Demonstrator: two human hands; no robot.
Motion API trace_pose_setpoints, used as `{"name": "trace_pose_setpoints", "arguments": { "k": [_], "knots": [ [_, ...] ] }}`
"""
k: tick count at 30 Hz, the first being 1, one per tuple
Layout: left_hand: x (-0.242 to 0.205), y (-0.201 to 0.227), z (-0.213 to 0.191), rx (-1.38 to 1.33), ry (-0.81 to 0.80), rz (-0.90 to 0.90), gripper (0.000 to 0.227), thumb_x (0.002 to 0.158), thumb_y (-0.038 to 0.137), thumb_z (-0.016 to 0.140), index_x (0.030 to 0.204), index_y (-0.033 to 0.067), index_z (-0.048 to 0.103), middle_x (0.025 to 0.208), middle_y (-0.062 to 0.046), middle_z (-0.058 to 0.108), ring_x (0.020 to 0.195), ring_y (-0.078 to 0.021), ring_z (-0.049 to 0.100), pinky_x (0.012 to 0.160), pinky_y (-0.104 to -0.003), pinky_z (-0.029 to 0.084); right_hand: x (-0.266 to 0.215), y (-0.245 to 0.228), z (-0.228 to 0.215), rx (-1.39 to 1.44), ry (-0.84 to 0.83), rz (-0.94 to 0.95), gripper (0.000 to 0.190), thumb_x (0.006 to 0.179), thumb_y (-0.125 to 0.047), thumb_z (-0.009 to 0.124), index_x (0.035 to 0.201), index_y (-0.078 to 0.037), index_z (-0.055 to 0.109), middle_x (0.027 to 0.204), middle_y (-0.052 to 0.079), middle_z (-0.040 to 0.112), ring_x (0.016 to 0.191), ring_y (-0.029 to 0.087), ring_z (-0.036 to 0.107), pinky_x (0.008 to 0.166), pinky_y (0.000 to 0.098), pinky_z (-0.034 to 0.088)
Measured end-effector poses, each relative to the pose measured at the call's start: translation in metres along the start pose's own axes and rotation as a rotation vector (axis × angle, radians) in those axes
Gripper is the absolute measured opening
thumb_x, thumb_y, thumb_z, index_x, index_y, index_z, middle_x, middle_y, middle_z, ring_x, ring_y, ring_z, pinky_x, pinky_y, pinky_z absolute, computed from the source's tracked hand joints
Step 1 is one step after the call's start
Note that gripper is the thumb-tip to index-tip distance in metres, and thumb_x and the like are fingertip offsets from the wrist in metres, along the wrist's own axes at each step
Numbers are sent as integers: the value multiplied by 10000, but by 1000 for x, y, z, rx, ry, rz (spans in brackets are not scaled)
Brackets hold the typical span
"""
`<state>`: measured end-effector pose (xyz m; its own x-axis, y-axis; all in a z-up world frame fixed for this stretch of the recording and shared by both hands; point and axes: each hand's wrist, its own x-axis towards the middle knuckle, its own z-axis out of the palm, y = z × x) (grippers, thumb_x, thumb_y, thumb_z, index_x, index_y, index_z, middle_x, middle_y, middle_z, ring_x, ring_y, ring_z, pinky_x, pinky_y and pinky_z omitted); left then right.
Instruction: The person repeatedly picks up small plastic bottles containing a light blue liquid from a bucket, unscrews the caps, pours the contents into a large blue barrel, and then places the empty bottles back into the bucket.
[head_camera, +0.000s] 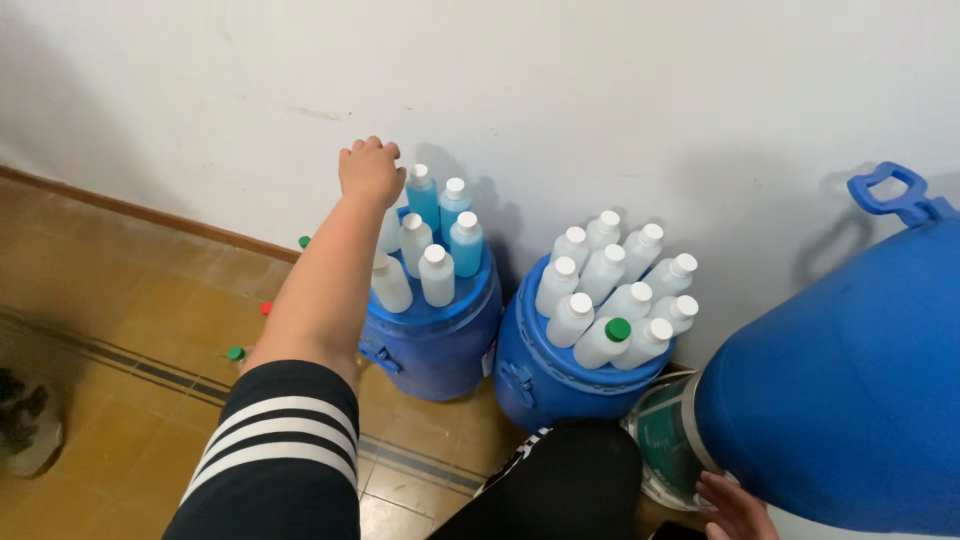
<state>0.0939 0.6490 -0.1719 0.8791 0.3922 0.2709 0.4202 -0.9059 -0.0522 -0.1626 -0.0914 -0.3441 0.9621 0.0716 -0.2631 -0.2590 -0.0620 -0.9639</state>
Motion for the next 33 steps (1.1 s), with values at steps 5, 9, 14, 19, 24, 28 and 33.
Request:
{"name": "trace_pose_setpoints", "arguments": {
  "k": [5,9,14,19,24,28,33],
  "knots": [
    [8,31,16,87,-118,53,480,983,558,484,1306,243,648,1259,-79,655,1195,-311,578,1000,-465,362,13,24,-19,-38,-4,9,758,787,41,705,1516,-21,509,1534,171,620,1411,335,603,1109,495,475],
    [19,42,30,99,-110,6,409,940,505,538,1213,239,686,1136,-70,758,1116,-295,681,955,-456,366,-53,-92,40,-73,130,132,636,852,-20,679,1480,-70,590,1486,141,689,1435,265,611,1197,428,443],
    [10,35,-26,159,286,90,369,958,479,555,1131,186,697,1044,-43,737,953,-298,689,860,-461,392,-69,-119,49,3,158,128,569,884,-71,669,1449,-74,601,1505,94,675,1410,255,620,1152,424,502],
    [-34,44,-155,63,912,368,245,895,419,766,946,203,662,869,35,629,748,-241,607,755,-376,355,-95,-175,78,50,143,101,499,896,-131,676,1391,-78,666,1453,92,721,1361,214,650,1146,365,473],
    [-158,108,-277,-493,563,750,317,992,407,731,1088,106,703,898,-35,669,829,-305,625,762,-476,383,-109,-197,90,-43,-61,-272,544,897,-254,678,1403,-70,603,1403,82,678,1343,228,640,1101,376,503],
    [-279,173,-305,-860,124,985,306,923,404,719,1050,127,688,874,-41,684,694,-242,607,703,-409,467,-136,-224,100,-32,-103,-470,565,902,-272,697,1404,-53,558,1411,96,632,1355,240,600,1092,383,478],
    [-395,237,-308,-1205,-418,1547,312,970,392,628,1149,137,651,966,-44,643,885,-223,632,786,-352,487,-157,-206,94,261,-703,-489,865,876,-436,832,1464,-46,330,1262,256,560,1146,346,591,986,441,481]
  ]
}}
